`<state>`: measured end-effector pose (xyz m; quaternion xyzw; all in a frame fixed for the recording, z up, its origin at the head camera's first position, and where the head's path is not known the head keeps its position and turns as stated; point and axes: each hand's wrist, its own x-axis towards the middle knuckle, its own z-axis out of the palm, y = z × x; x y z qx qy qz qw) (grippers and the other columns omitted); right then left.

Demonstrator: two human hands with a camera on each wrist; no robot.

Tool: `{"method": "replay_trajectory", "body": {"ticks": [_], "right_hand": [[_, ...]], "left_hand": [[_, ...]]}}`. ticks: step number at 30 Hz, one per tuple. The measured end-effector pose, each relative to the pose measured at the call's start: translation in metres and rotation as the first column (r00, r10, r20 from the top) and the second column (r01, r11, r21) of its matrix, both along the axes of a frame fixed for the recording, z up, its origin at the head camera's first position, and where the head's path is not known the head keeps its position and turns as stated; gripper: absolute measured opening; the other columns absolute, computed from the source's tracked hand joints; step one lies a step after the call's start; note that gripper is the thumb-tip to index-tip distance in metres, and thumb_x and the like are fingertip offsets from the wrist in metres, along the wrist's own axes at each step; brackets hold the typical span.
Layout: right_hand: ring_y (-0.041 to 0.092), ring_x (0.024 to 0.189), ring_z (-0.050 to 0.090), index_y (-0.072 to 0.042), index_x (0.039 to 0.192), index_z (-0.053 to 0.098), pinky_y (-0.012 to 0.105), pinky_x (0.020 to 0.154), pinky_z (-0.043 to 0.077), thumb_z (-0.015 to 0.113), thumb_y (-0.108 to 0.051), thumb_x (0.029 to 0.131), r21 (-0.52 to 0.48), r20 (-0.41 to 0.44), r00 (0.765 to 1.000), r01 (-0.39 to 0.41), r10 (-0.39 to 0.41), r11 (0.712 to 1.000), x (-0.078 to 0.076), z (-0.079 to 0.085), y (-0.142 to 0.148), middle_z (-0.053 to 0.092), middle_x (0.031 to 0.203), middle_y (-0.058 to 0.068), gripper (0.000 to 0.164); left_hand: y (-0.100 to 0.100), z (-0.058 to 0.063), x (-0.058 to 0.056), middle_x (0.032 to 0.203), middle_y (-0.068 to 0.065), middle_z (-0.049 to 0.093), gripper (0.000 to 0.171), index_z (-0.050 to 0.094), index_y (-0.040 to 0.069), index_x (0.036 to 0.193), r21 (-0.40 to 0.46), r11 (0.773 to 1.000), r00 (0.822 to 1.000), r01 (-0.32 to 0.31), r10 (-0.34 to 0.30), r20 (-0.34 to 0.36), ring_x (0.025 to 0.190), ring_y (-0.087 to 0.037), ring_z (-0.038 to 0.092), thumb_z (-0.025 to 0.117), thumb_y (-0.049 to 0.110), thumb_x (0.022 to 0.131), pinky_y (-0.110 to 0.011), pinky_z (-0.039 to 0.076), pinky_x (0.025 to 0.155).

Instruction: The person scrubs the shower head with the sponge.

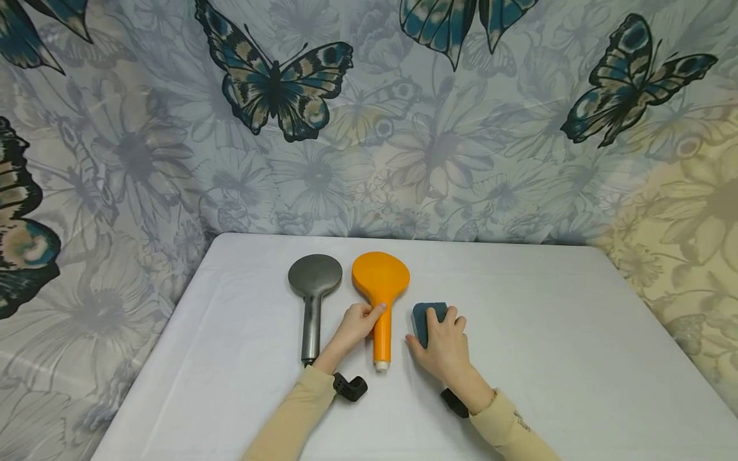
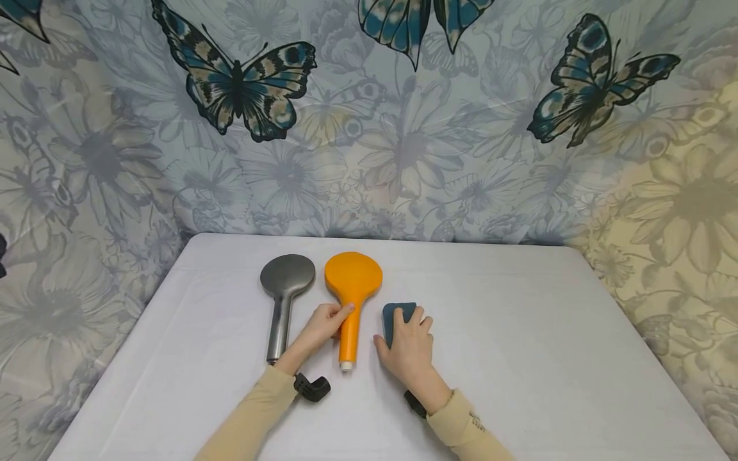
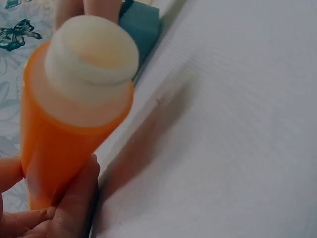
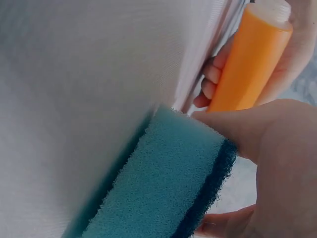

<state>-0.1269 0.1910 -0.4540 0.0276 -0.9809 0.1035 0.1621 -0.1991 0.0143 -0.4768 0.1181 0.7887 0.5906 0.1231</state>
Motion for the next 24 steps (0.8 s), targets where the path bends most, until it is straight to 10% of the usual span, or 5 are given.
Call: {"method": "replay_trajectory", "body": {"ticks": [14, 24], "right_hand": [[0.045, 0.083, 0.047, -0.001, 0.112, 0.055, 0.055, 0.057, 0.046, 0.066, -0.051, 0.079, 0.100, 0.072, 0.996, 0.052, -0.060, 0.994, 0.005, 0.009, 0.001, 0.046, 0.101, 0.031, 0.061], [0.044, 0.085, 0.049, 0.001, 0.114, 0.056, 0.055, 0.059, 0.046, 0.067, -0.046, 0.081, 0.087, 0.083, 0.995, 0.044, -0.051, 0.995, 0.006, 0.014, 0.001, 0.048, 0.100, 0.031, 0.058]], "left_hand": [[0.004, 0.013, 0.011, 0.044, 0.007, 0.026, 0.050, 0.033, 0.015, 0.051, -0.221, 0.968, 0.971, -0.117, 0.065, -0.232, 0.037, -0.006, 0.030, 0.055, 0.026, 0.094, -0.018, 0.025, 0.038], [0.004, 0.016, 0.012, 0.042, 0.007, 0.028, 0.051, 0.035, 0.013, 0.049, -0.252, 0.957, 0.962, -0.142, 0.074, -0.262, 0.035, -0.005, 0.033, 0.058, 0.026, 0.092, -0.016, 0.029, 0.036]]}}
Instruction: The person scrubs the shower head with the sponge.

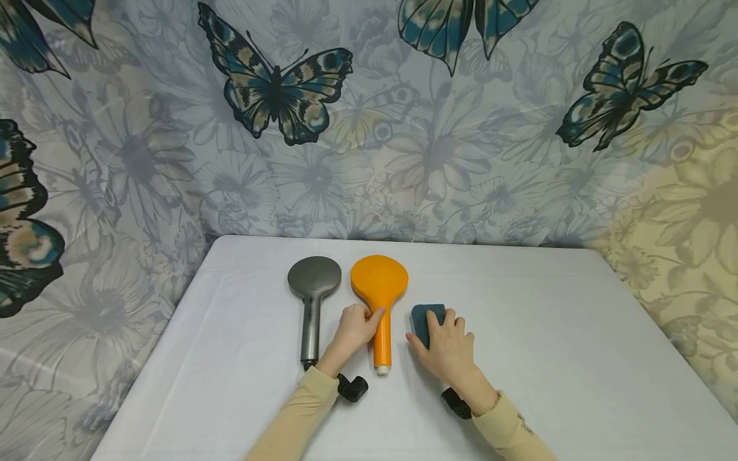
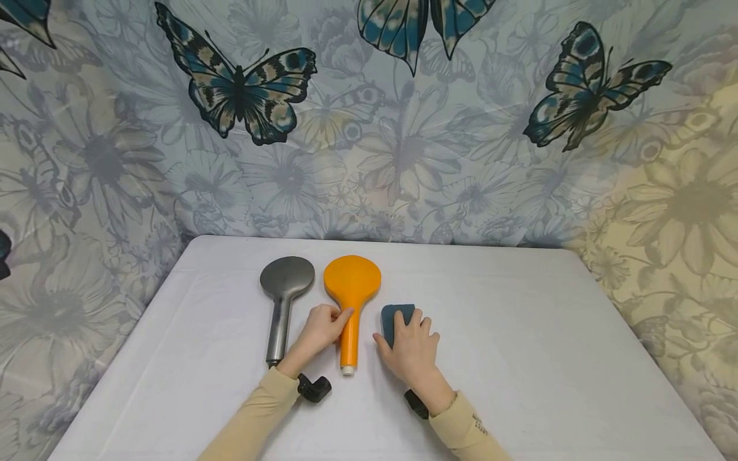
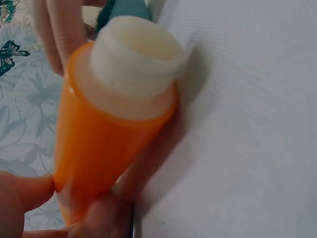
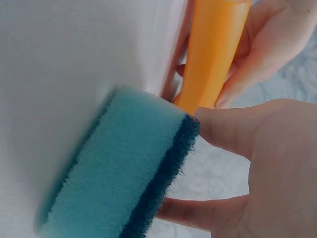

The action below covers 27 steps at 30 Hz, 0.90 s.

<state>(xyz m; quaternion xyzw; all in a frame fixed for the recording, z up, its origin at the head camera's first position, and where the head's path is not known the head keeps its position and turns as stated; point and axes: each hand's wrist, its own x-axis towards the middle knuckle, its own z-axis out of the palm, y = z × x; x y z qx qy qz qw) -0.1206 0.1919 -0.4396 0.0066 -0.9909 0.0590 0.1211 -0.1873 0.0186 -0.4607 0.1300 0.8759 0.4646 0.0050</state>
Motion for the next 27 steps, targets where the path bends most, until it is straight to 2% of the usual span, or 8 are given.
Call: {"method": "replay_trajectory", "body": {"ticks": [5, 8, 12, 14, 16, 21, 24, 27], "right_hand": [[0.041, 0.077, 0.051, 0.004, 0.110, 0.057, 0.052, 0.056, 0.047, 0.067, -0.044, 0.081, -0.017, -0.023, 1.000, -0.016, 0.016, 1.000, -0.002, 0.005, 0.001, 0.049, 0.096, 0.031, 0.057], [0.041, 0.075, 0.051, 0.005, 0.109, 0.057, 0.051, 0.055, 0.047, 0.067, -0.043, 0.081, -0.032, -0.047, 0.999, -0.028, 0.026, 0.999, -0.003, 0.009, 0.002, 0.049, 0.097, 0.031, 0.056], [0.043, 0.076, 0.052, 0.006, 0.109, 0.056, 0.052, 0.055, 0.047, 0.069, -0.039, 0.081, -0.049, -0.062, 0.997, -0.047, 0.044, 0.998, -0.004, 0.012, 0.004, 0.048, 0.101, 0.032, 0.054], [0.044, 0.077, 0.052, 0.006, 0.109, 0.056, 0.053, 0.055, 0.048, 0.070, -0.037, 0.081, -0.056, -0.058, 0.997, -0.056, 0.053, 0.997, -0.004, 0.014, 0.005, 0.048, 0.102, 0.033, 0.054], [0.044, 0.076, 0.052, 0.007, 0.111, 0.055, 0.054, 0.054, 0.048, 0.070, -0.037, 0.081, -0.060, -0.043, 0.997, -0.061, 0.058, 0.996, -0.004, 0.014, 0.006, 0.048, 0.103, 0.033, 0.055], [0.044, 0.077, 0.052, 0.005, 0.119, 0.050, 0.054, 0.057, 0.049, 0.069, -0.040, 0.081, -0.086, 0.063, 0.997, -0.037, 0.042, 0.996, -0.004, 0.015, 0.007, 0.046, 0.105, 0.034, 0.063], [0.044, 0.080, 0.052, 0.006, 0.124, 0.046, 0.054, 0.059, 0.050, 0.068, -0.043, 0.081, -0.101, 0.137, 0.990, -0.022, 0.035, 0.995, -0.005, 0.012, 0.007, 0.043, 0.109, 0.036, 0.068], [0.044, 0.080, 0.051, 0.008, 0.122, 0.046, 0.051, 0.059, 0.052, 0.070, -0.042, 0.079, -0.105, 0.149, 0.987, -0.036, 0.052, 0.994, -0.006, 0.008, 0.006, 0.041, 0.110, 0.037, 0.070]], "left_hand": [[-0.004, 0.005, 0.004, 0.045, 0.005, 0.039, 0.043, 0.057, 0.006, 0.061, -0.038, 0.997, 0.997, -0.068, 0.067, -0.022, 0.038, -0.007, 0.040, 0.055, 0.035, 0.093, -0.020, 0.035, 0.038], [-0.014, 0.016, 0.004, 0.055, 0.003, 0.052, 0.035, 0.066, 0.003, 0.077, -0.077, 0.991, 0.986, -0.113, 0.102, -0.128, 0.046, -0.009, 0.048, 0.055, 0.033, 0.093, -0.023, 0.040, 0.044], [-0.040, 0.030, 0.003, 0.072, -0.004, 0.062, 0.019, 0.068, 0.002, 0.089, -0.026, 0.974, 0.928, -0.226, 0.207, -0.311, 0.061, -0.016, 0.058, 0.059, 0.019, 0.090, -0.031, 0.047, 0.056], [-0.057, 0.035, 0.002, 0.079, -0.009, 0.062, 0.017, 0.067, -0.001, 0.095, 0.003, 0.961, 0.905, -0.278, 0.263, -0.334, 0.068, -0.021, 0.060, 0.059, 0.014, 0.089, -0.037, 0.048, 0.061], [-0.073, 0.037, 0.002, 0.087, -0.015, 0.061, 0.023, 0.063, -0.004, 0.102, 0.001, 0.951, 0.908, -0.309, 0.296, -0.296, 0.076, -0.027, 0.059, 0.059, 0.014, 0.089, -0.041, 0.048, 0.065], [-0.102, 0.034, -0.001, 0.105, -0.028, 0.057, 0.048, 0.046, -0.016, 0.120, -0.065, 0.972, 0.974, -0.228, 0.228, -0.009, 0.092, -0.038, 0.058, 0.056, 0.022, 0.091, -0.049, 0.048, 0.075], [-0.110, 0.028, -0.006, 0.108, -0.030, 0.057, 0.056, 0.042, -0.019, 0.122, -0.051, 0.984, 0.973, -0.169, 0.175, 0.149, 0.098, -0.040, 0.058, 0.057, 0.025, 0.090, -0.049, 0.047, 0.081], [-0.113, 0.023, -0.010, 0.095, -0.024, 0.060, 0.052, 0.046, -0.019, 0.115, -0.045, 0.989, 0.961, -0.143, 0.150, 0.232, 0.084, -0.031, 0.059, 0.059, 0.024, 0.089, -0.041, 0.049, 0.076]]}}
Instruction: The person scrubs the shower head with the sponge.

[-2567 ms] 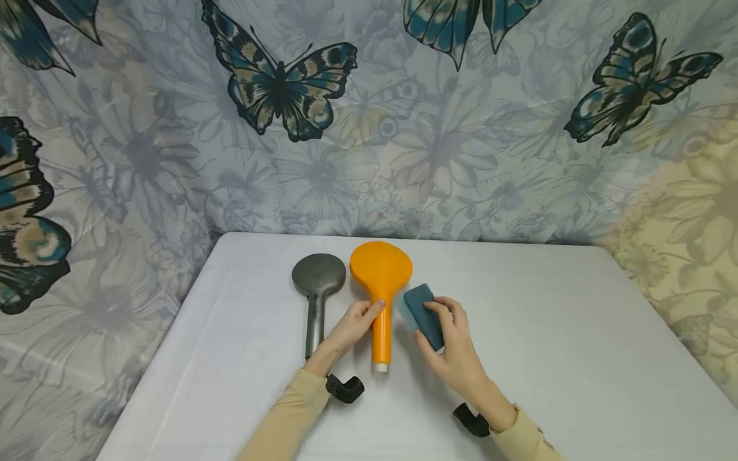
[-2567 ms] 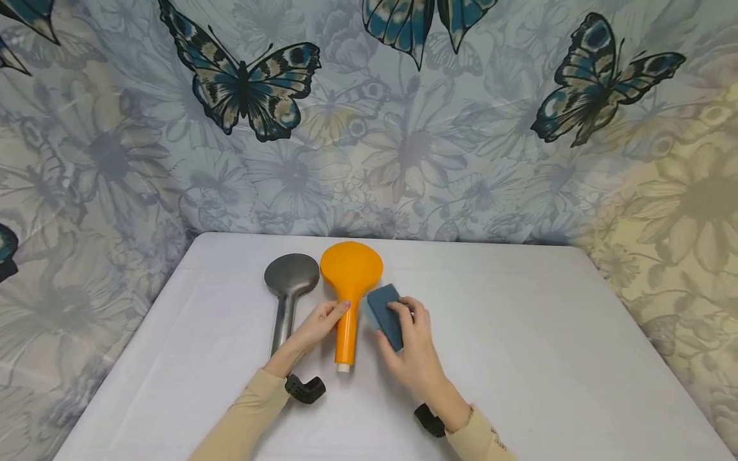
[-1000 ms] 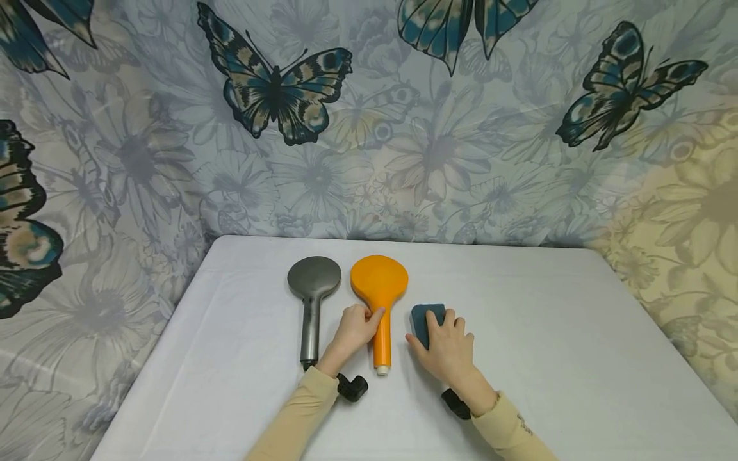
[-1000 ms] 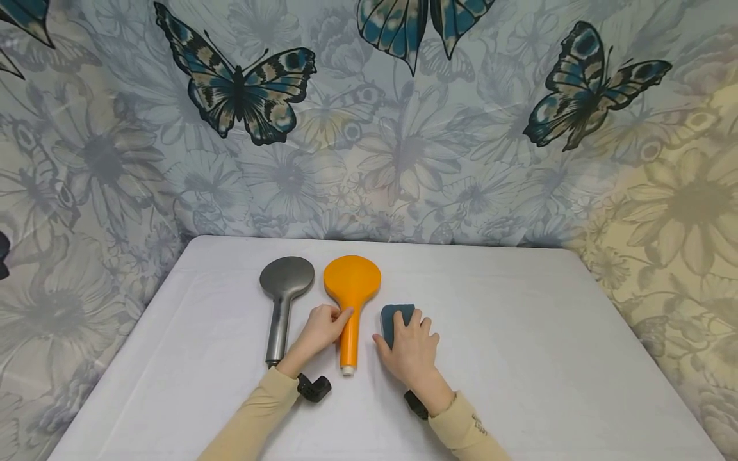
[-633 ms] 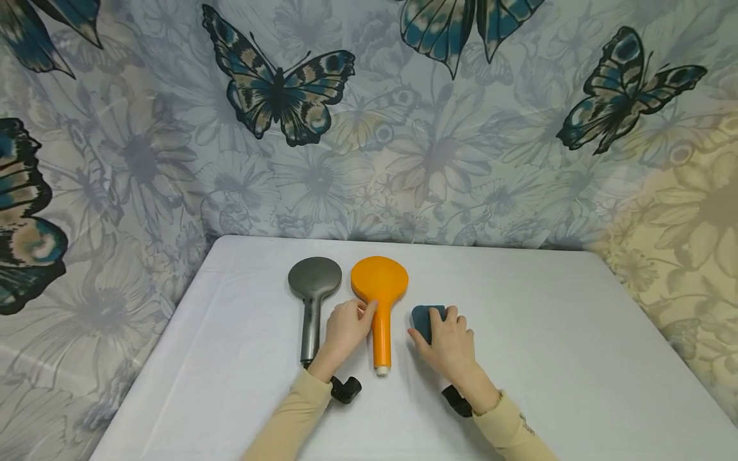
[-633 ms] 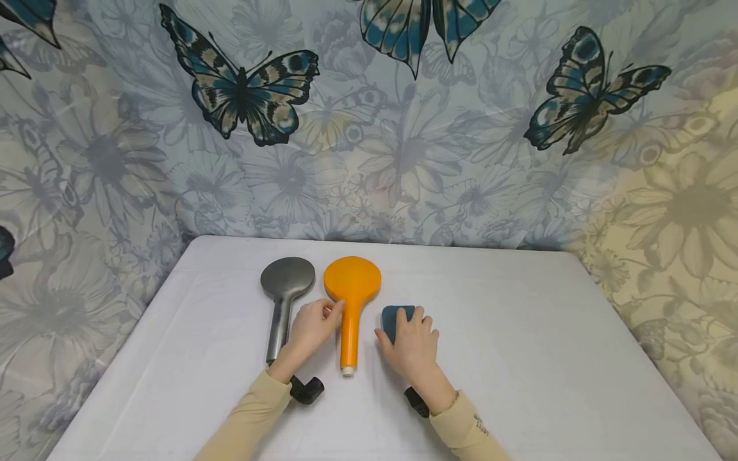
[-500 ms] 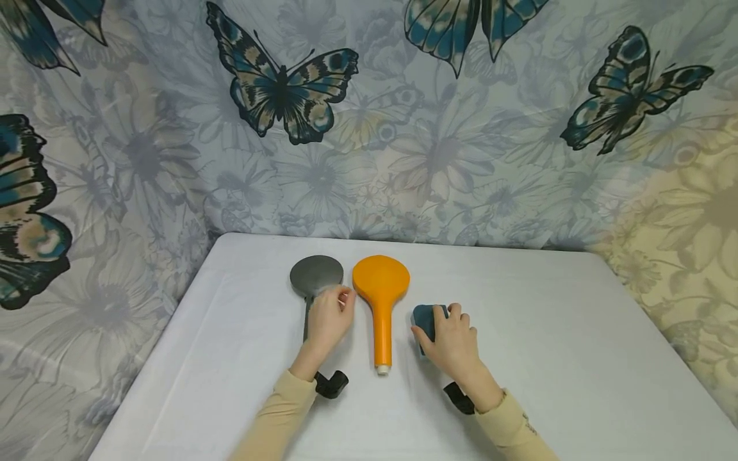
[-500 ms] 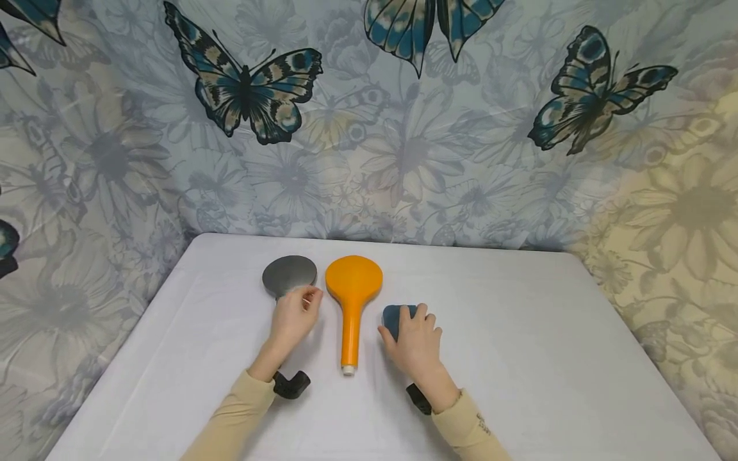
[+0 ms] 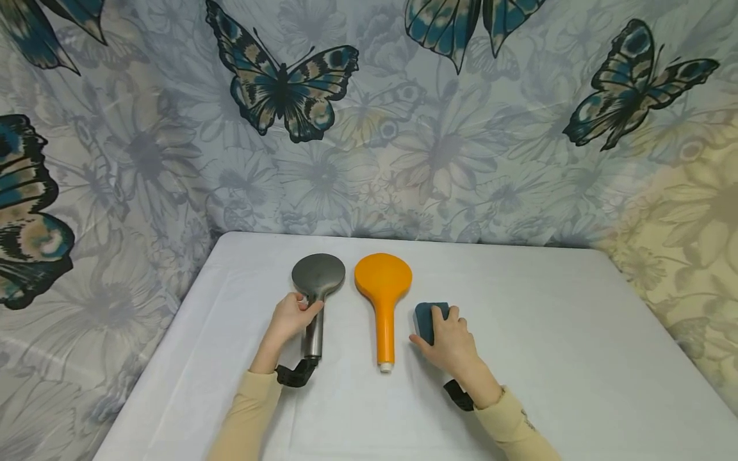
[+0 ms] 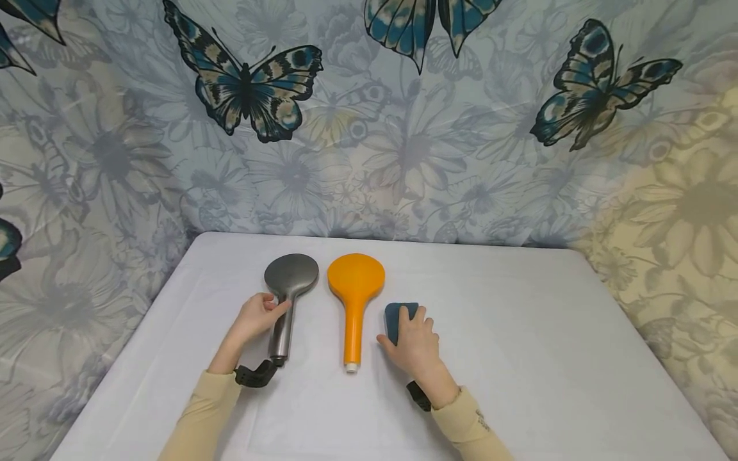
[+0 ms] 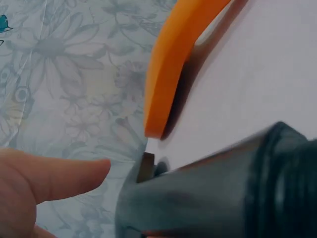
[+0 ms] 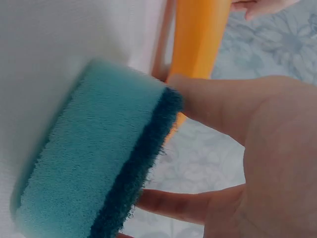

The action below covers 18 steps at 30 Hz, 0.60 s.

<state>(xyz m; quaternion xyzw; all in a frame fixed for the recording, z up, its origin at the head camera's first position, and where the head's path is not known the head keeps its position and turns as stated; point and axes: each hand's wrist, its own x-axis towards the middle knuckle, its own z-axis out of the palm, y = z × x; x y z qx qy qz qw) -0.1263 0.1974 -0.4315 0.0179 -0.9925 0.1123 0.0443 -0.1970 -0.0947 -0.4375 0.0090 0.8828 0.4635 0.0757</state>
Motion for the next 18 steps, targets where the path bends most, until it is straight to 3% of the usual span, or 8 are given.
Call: {"method": "replay_trajectory", "body": {"ticks": [6, 12, 16, 18], "right_hand": [[0.043, 0.078, 0.049, 0.009, 0.116, 0.048, 0.046, 0.057, 0.052, 0.075, -0.033, 0.077, -0.019, -0.033, 0.999, -0.022, 0.021, 1.000, 0.000, -0.003, -0.002, 0.039, 0.108, 0.037, 0.063], [0.042, 0.075, 0.049, 0.008, 0.110, 0.049, 0.046, 0.055, 0.052, 0.076, -0.029, 0.075, -0.015, -0.062, 0.998, -0.029, 0.028, 0.999, -0.001, -0.005, -0.002, 0.041, 0.103, 0.035, 0.058], [0.042, 0.074, 0.050, 0.008, 0.109, 0.050, 0.046, 0.052, 0.051, 0.076, -0.027, 0.074, -0.011, -0.071, 0.997, -0.027, 0.026, 1.000, -0.002, -0.007, -0.001, 0.041, 0.102, 0.035, 0.056], [0.042, 0.075, 0.050, 0.009, 0.112, 0.050, 0.046, 0.052, 0.051, 0.074, -0.025, 0.075, -0.015, -0.069, 0.997, -0.025, 0.024, 1.000, -0.001, -0.006, -0.001, 0.041, 0.103, 0.035, 0.056]], "left_hand": [[0.001, -0.009, -0.005, 0.067, -0.006, 0.050, 0.033, 0.056, -0.014, 0.094, 0.032, 0.999, 0.999, 0.012, -0.014, 0.037, 0.060, -0.015, 0.044, 0.060, 0.018, 0.088, -0.023, 0.037, 0.052], [0.000, -0.015, -0.008, 0.059, 0.001, 0.045, 0.023, 0.059, -0.011, 0.088, 0.136, 0.991, 0.998, -0.012, 0.003, 0.065, 0.054, -0.011, 0.042, 0.062, 0.013, 0.087, -0.021, 0.037, 0.050], [-0.001, -0.018, -0.012, 0.062, 0.000, 0.049, 0.024, 0.061, -0.012, 0.092, 0.266, 0.964, 0.991, -0.027, -0.008, 0.131, 0.057, -0.011, 0.045, 0.063, 0.012, 0.087, -0.023, 0.040, 0.053], [-0.001, -0.019, -0.013, 0.072, -0.006, 0.056, 0.030, 0.060, -0.014, 0.100, 0.304, 0.952, 0.987, -0.038, -0.012, 0.163, 0.063, -0.014, 0.050, 0.063, 0.014, 0.088, -0.025, 0.043, 0.058]]}}
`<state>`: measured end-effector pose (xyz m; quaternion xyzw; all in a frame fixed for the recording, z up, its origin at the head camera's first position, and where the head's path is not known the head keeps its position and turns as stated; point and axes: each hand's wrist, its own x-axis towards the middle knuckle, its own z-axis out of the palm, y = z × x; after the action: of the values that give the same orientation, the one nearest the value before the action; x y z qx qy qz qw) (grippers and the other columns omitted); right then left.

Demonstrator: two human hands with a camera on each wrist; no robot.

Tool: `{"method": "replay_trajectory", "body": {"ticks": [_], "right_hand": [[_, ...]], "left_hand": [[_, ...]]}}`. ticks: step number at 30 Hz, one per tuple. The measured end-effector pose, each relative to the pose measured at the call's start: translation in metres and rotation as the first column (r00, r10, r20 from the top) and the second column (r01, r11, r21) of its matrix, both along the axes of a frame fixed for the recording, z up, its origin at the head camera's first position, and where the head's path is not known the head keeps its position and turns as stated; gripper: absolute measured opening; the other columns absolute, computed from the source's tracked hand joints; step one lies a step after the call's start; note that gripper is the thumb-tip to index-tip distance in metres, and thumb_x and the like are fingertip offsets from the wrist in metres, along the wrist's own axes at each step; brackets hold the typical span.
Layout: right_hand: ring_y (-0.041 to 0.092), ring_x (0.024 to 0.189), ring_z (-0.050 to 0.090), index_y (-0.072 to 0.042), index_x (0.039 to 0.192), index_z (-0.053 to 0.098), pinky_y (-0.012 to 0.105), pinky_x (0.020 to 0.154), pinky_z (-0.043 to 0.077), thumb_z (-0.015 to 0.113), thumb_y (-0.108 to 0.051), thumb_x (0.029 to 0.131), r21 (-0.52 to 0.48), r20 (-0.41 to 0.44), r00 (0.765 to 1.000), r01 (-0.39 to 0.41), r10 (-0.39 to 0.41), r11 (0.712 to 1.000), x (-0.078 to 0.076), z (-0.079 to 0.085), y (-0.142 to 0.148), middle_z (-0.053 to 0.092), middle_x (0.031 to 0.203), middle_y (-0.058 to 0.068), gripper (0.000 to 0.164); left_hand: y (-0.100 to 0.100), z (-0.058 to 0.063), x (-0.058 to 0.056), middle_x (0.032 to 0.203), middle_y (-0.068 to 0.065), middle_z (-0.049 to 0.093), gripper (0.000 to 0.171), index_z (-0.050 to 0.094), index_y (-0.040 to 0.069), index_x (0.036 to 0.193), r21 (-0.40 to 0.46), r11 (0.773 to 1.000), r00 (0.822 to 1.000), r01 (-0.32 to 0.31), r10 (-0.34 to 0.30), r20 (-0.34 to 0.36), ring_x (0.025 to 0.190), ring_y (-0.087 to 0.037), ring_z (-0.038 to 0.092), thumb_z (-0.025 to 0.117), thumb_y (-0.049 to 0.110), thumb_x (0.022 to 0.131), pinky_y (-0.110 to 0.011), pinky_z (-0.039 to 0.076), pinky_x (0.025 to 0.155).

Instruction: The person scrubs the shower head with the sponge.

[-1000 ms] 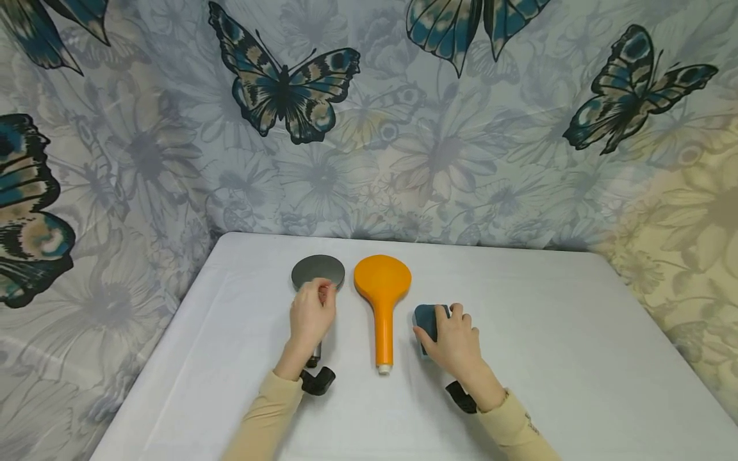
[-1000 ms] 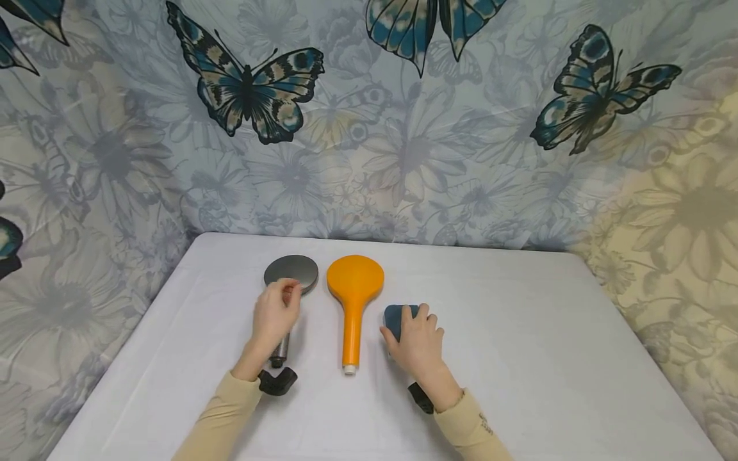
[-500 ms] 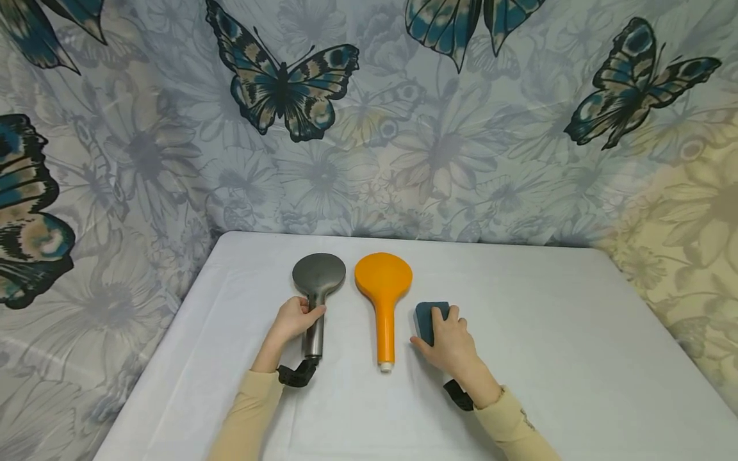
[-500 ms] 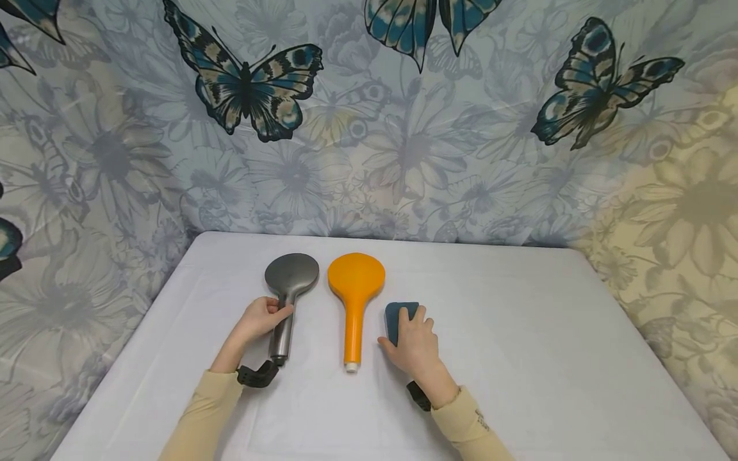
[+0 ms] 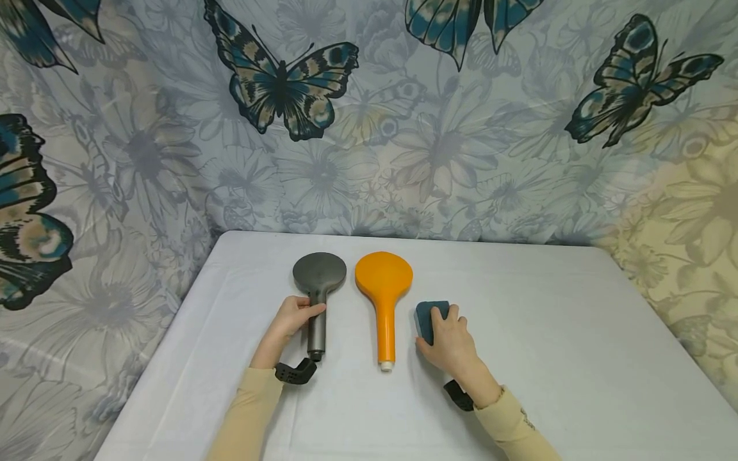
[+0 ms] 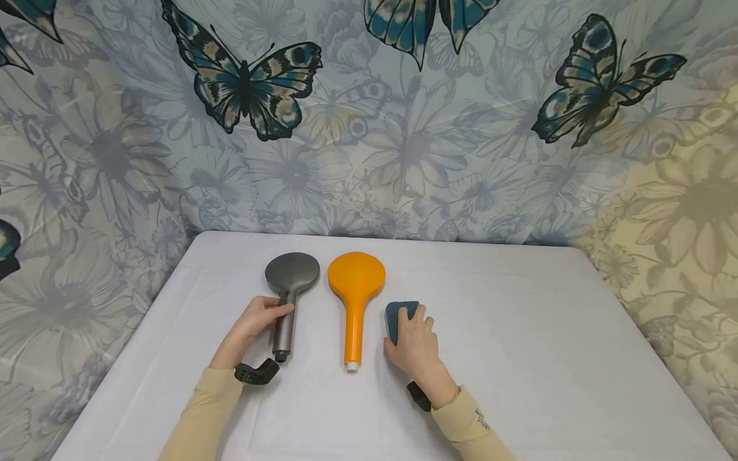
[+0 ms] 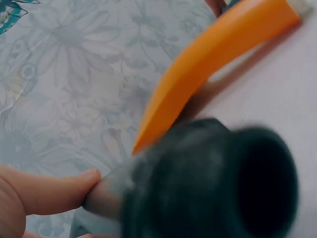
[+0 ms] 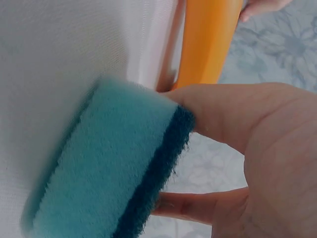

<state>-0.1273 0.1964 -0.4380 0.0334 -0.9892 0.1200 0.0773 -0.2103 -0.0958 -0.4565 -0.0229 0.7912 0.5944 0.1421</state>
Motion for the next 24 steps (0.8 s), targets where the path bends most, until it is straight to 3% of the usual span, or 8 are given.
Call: {"method": "replay_trajectory", "body": {"ticks": [3, 6, 10, 13, 15, 17, 21, 24], "right_hand": [[0.044, 0.079, 0.050, 0.010, 0.117, 0.050, 0.048, 0.055, 0.051, 0.071, -0.023, 0.076, -0.010, -0.009, 1.000, 0.014, -0.014, 1.000, 0.001, 0.003, 0.002, 0.041, 0.108, 0.037, 0.057], [0.047, 0.084, 0.050, 0.009, 0.122, 0.050, 0.052, 0.059, 0.051, 0.069, -0.021, 0.077, -0.039, -0.054, 0.998, 0.022, -0.024, 0.999, 0.002, 0.009, 0.003, 0.040, 0.115, 0.038, 0.058], [0.048, 0.089, 0.049, 0.006, 0.126, 0.049, 0.051, 0.063, 0.051, 0.069, -0.020, 0.080, -0.120, -0.159, 0.987, -0.020, 0.001, 0.993, 0.002, 0.022, 0.004, 0.036, 0.122, 0.037, 0.057], [0.045, 0.094, 0.048, 0.003, 0.127, 0.049, 0.048, 0.068, 0.051, 0.069, -0.019, 0.080, -0.157, -0.293, 0.953, -0.128, 0.077, 0.979, -0.002, 0.036, 0.001, 0.035, 0.124, 0.034, 0.056], [0.043, 0.098, 0.047, 0.002, 0.127, 0.050, 0.047, 0.072, 0.050, 0.070, -0.018, 0.080, -0.147, -0.402, 0.902, -0.234, 0.158, 0.961, -0.007, 0.046, -0.003, 0.037, 0.125, 0.032, 0.055], [0.042, 0.106, 0.045, 0.001, 0.127, 0.051, 0.048, 0.080, 0.048, 0.069, -0.018, 0.080, -0.111, -0.494, 0.829, -0.360, 0.263, 0.926, -0.012, 0.056, -0.010, 0.038, 0.127, 0.029, 0.054], [0.042, 0.119, 0.039, 0.000, 0.126, 0.052, 0.052, 0.094, 0.039, 0.064, -0.022, 0.087, 0.034, -0.590, 0.641, -0.587, 0.491, 0.809, -0.019, 0.070, -0.029, 0.039, 0.133, 0.026, 0.046], [0.044, 0.124, 0.036, -0.002, 0.124, 0.055, 0.054, 0.097, 0.034, 0.060, -0.024, 0.091, 0.157, -0.612, 0.515, -0.665, 0.600, 0.730, -0.025, 0.076, -0.043, 0.041, 0.134, 0.023, 0.040]], "left_hand": [[0.002, 0.001, -0.001, 0.097, -0.019, 0.061, 0.044, 0.053, -0.015, 0.117, 0.039, 0.999, 1.000, -0.006, 0.005, 0.023, 0.082, -0.023, 0.058, 0.061, 0.018, 0.090, -0.032, 0.047, 0.072], [0.006, 0.003, 0.000, 0.115, -0.027, 0.055, 0.050, 0.045, -0.015, 0.127, 0.104, 0.995, 1.000, -0.011, 0.010, 0.014, 0.099, -0.030, 0.057, 0.060, 0.017, 0.091, -0.037, 0.048, 0.083], [0.013, 0.012, 0.006, 0.110, -0.022, 0.057, 0.046, 0.048, -0.010, 0.125, 0.168, 0.986, 0.998, 0.004, 0.007, -0.063, 0.090, -0.022, 0.058, 0.063, 0.014, 0.089, -0.030, 0.048, 0.076], [0.019, 0.022, 0.014, 0.108, -0.019, 0.057, 0.043, 0.050, -0.007, 0.123, 0.205, 0.977, 0.985, 0.066, -0.030, -0.170, 0.087, -0.018, 0.057, 0.064, 0.012, 0.088, -0.026, 0.047, 0.073], [0.024, 0.029, 0.019, 0.109, -0.019, 0.056, 0.041, 0.051, -0.004, 0.123, 0.233, 0.964, 0.969, 0.128, -0.071, -0.239, 0.091, -0.020, 0.058, 0.064, 0.010, 0.088, -0.027, 0.048, 0.074], [0.029, 0.035, 0.025, 0.110, -0.019, 0.056, 0.040, 0.051, -0.003, 0.124, 0.247, 0.949, 0.945, 0.195, -0.115, -0.305, 0.094, -0.023, 0.059, 0.064, 0.008, 0.087, -0.029, 0.049, 0.077], [0.040, 0.043, 0.035, 0.110, -0.016, 0.059, 0.039, 0.053, 0.000, 0.123, 0.228, 0.933, 0.891, 0.279, -0.163, -0.423, 0.096, -0.024, 0.060, 0.066, 0.008, 0.086, -0.030, 0.051, 0.077], [0.048, 0.046, 0.041, 0.108, -0.015, 0.060, 0.039, 0.053, -0.001, 0.121, 0.205, 0.922, 0.843, 0.329, -0.189, -0.503, 0.092, -0.021, 0.061, 0.066, 0.005, 0.085, -0.027, 0.052, 0.071]]}}
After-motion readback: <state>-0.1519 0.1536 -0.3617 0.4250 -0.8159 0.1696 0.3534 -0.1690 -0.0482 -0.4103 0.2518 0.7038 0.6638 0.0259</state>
